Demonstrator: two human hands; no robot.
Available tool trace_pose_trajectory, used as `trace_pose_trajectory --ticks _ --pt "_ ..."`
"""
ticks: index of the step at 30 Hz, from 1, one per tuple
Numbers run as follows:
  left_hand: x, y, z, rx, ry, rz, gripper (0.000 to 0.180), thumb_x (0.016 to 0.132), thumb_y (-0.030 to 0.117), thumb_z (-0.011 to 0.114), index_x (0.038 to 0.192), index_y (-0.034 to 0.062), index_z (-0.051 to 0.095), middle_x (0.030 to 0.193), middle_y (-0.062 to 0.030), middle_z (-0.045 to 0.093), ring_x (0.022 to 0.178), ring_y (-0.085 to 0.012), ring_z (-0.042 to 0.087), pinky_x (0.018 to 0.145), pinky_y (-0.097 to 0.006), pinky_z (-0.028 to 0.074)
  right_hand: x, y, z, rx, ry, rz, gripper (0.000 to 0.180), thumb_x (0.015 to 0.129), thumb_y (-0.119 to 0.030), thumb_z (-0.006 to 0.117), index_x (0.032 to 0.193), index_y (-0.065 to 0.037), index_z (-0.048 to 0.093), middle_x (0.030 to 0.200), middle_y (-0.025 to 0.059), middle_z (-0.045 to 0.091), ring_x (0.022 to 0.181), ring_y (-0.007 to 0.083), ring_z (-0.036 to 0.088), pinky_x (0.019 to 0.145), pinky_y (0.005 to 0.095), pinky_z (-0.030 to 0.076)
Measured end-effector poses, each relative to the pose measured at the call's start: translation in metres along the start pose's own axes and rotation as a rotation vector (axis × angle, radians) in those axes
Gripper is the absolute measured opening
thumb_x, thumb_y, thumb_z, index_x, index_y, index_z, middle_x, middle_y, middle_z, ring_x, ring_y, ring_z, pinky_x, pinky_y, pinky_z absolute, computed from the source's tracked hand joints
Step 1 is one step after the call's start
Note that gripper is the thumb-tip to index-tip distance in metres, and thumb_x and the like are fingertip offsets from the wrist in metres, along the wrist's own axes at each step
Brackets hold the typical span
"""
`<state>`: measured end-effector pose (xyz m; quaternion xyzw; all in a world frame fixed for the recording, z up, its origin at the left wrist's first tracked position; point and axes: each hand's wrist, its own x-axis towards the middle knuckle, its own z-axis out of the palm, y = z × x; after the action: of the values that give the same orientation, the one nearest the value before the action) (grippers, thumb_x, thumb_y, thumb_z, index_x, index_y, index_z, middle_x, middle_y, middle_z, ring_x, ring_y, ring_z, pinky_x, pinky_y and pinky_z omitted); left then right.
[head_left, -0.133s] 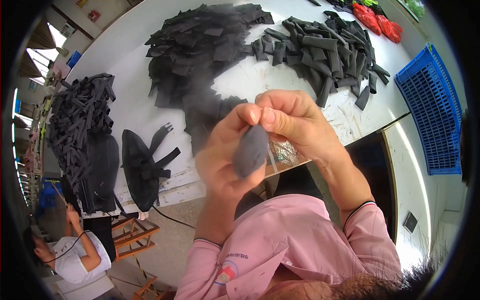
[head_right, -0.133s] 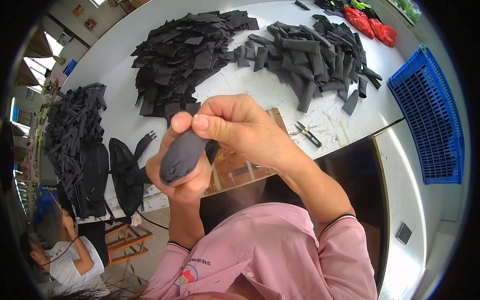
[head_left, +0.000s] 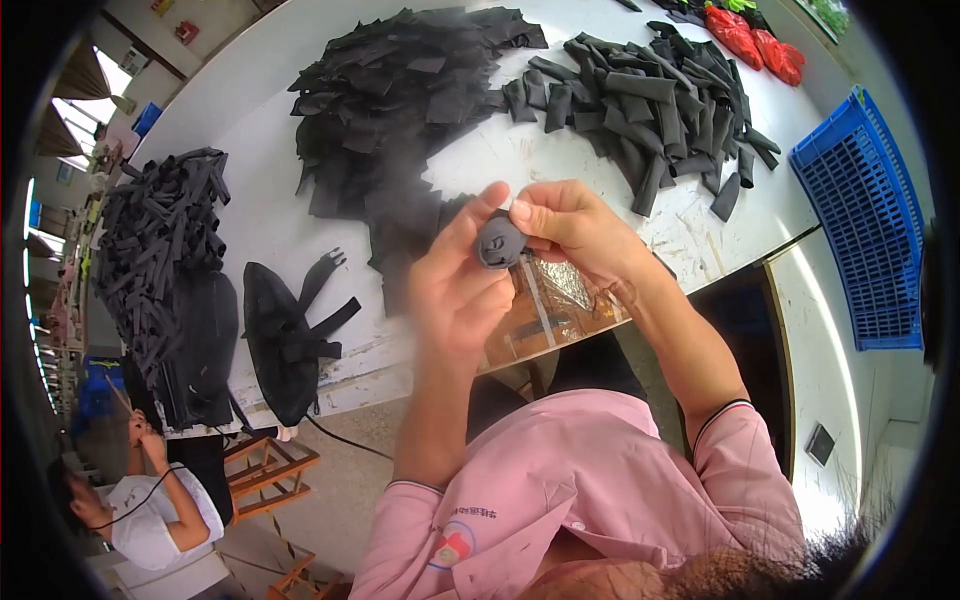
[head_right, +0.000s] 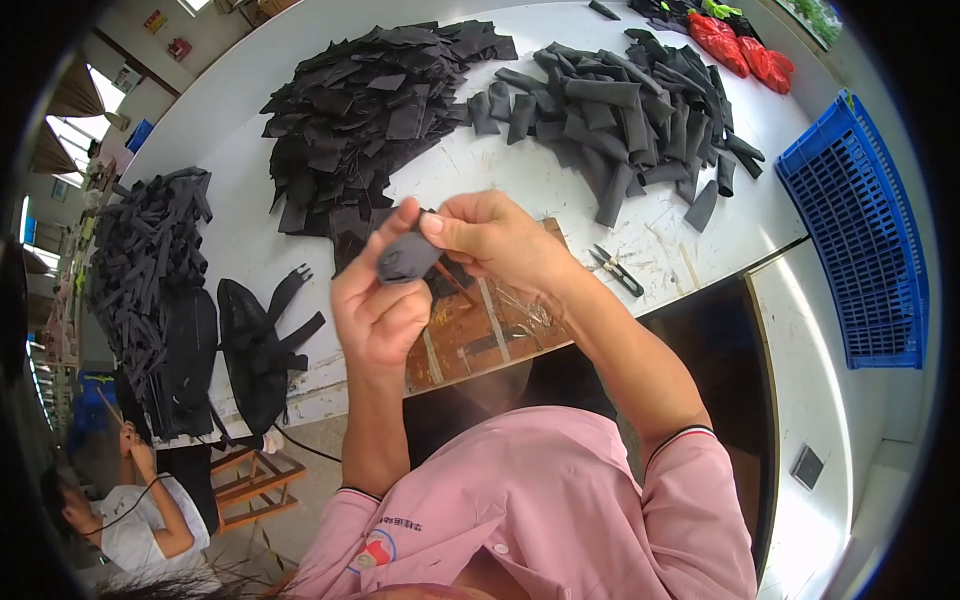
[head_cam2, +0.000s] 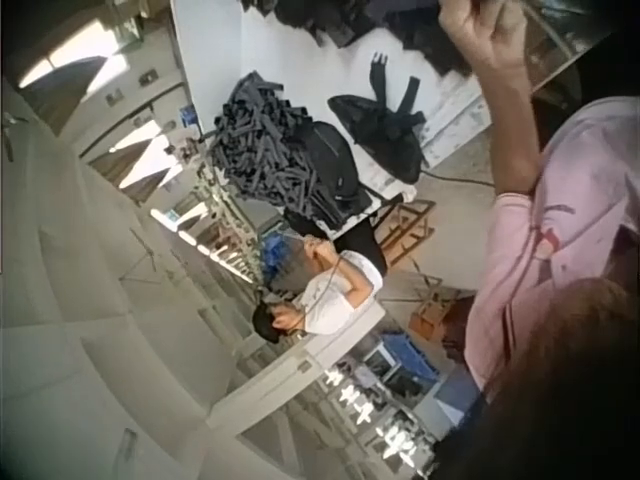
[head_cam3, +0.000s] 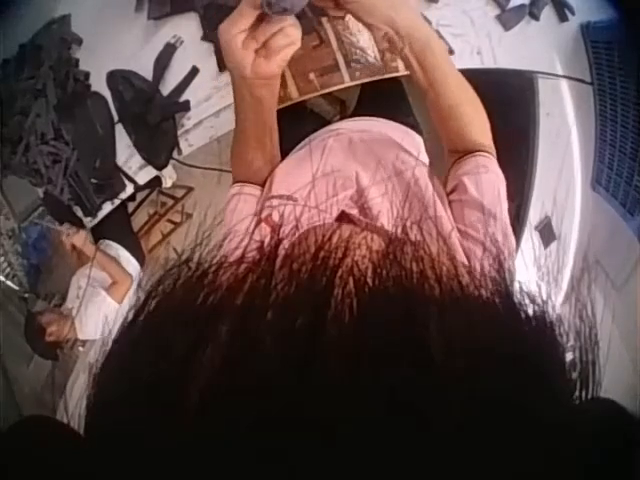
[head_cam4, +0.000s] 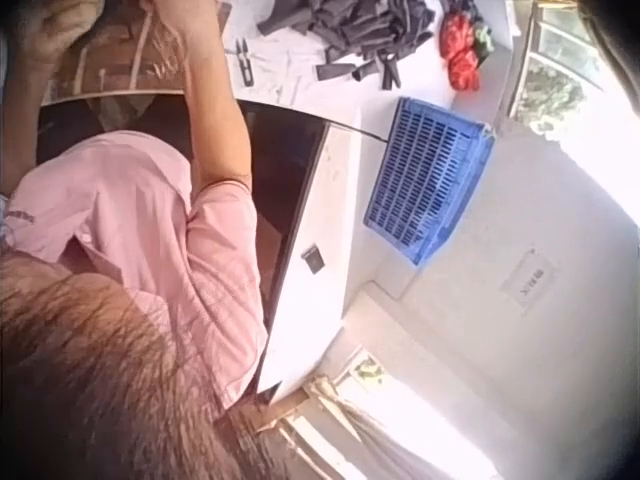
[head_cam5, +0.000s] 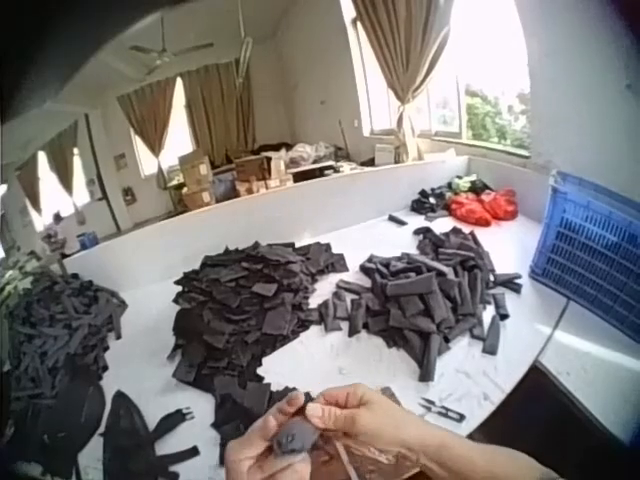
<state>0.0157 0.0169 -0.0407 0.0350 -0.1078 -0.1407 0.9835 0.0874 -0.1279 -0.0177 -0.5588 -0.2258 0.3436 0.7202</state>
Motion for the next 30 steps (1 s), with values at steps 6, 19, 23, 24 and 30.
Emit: trace_pose_trajectory --ticks 6,19,23,24,30 --pt "-0.012 -0.008 -0.044 0.085 0.436 0.003 0.025 0.085 0.002 0.041 0.108 0.0023 0.050 0.079 -0.0074 0.059 0.036 -0.0019 0.027 0.031 -0.016 0.021 -0.003 0.047 -0.016 0.281 -0.015 0.143 0.030 0.081 -0.032 0.060 0.071 -0.004 0.054 0.057 -0.0030 0.042 0.048 0.0052 0.033 0.043 0.0183 0.025" --pt "-0.014 -0.028 -0.035 0.935 0.690 0.327 0.024 0.085 0.010 0.049 0.106 -0.0015 0.050 0.077 -0.0026 0.057 0.048 -0.0028 0.043 0.039 -0.015 0.033 0.000 0.069 -0.033 0.244 -0.077 0.195 0.029 0.081 -0.033 0.058 0.072 -0.005 0.054 0.058 -0.0025 0.044 0.051 0.0053 0.038 0.044 0.0180 0.031" --pt "-0.002 -0.014 -0.016 1.610 0.430 0.468 0.030 0.079 -0.004 0.047 0.108 0.0004 0.052 0.098 -0.0081 0.058 0.086 -0.0142 0.056 0.080 -0.026 0.044 -0.006 0.055 -0.028 -0.167 0.103 0.093 0.032 0.085 -0.033 0.053 0.074 -0.004 0.052 0.059 -0.0022 0.044 0.053 0.0063 0.042 0.047 0.0186 0.035" --pt "-0.002 -0.014 -0.012 1.612 0.430 0.475 0.030 0.079 -0.004 0.047 0.108 0.0004 0.052 0.098 -0.0081 0.058 0.086 -0.0142 0.056 0.080 -0.026 0.044 -0.010 0.045 -0.023 -0.350 0.176 0.016 0.038 0.086 -0.039 0.049 0.081 -0.002 0.053 0.065 -0.0001 0.046 0.060 0.0102 0.046 0.053 0.0235 0.039" --pt "-0.001 -0.027 -0.014 1.283 0.335 0.579 0.020 0.082 0.003 0.054 0.101 -0.0025 0.053 0.097 -0.0116 0.058 0.089 -0.0126 0.053 0.083 -0.025 0.041 -0.023 0.011 -0.005 -1.036 0.213 -0.569 0.050 0.071 -0.047 0.058 0.089 -0.001 0.054 0.077 0.0101 0.052 0.070 0.0249 0.054 0.057 0.0323 0.043"
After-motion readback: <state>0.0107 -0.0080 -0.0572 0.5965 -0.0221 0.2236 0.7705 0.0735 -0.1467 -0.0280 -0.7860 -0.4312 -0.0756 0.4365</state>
